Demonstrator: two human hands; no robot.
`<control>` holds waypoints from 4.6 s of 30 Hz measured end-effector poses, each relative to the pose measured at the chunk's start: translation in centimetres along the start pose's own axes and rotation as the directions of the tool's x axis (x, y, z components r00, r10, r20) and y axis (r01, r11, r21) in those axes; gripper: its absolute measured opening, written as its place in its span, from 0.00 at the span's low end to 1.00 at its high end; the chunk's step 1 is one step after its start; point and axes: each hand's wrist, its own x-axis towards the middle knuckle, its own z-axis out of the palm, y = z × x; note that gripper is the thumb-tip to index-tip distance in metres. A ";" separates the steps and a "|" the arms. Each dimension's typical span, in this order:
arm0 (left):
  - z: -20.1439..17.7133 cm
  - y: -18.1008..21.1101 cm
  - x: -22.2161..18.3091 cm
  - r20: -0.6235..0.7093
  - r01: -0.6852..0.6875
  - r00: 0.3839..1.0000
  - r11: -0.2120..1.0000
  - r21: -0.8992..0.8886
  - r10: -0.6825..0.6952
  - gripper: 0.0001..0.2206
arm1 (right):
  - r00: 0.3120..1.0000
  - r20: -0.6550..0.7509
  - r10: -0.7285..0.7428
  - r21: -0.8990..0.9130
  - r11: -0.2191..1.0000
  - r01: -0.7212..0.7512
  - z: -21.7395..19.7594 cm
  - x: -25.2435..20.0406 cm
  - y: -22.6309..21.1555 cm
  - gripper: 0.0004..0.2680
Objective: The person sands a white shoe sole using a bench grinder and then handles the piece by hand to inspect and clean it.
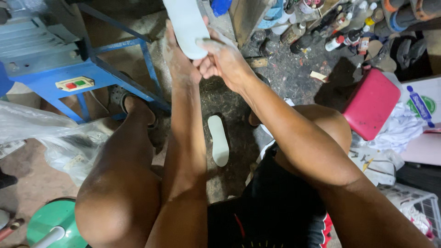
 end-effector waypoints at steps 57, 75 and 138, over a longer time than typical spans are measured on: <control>-5.0 -4.2 4.2 0.061 -0.102 0.990 0.954 -0.281 0.124 0.41 | 0.994 -0.100 -0.050 0.053 0.997 0.056 -4.3 2.8 0.3 0.11; -4.6 -1.9 2.6 0.052 -0.249 0.961 0.935 -0.251 0.270 0.26 | 0.996 0.085 -0.017 0.196 0.981 0.000 -4.4 4.7 -0.1 0.18; -4.5 -7.3 4.7 0.256 0.122 0.966 0.850 -0.512 0.015 0.27 | 0.979 -0.070 0.191 0.105 0.978 -0.183 -5.0 5.6 -0.3 0.18</control>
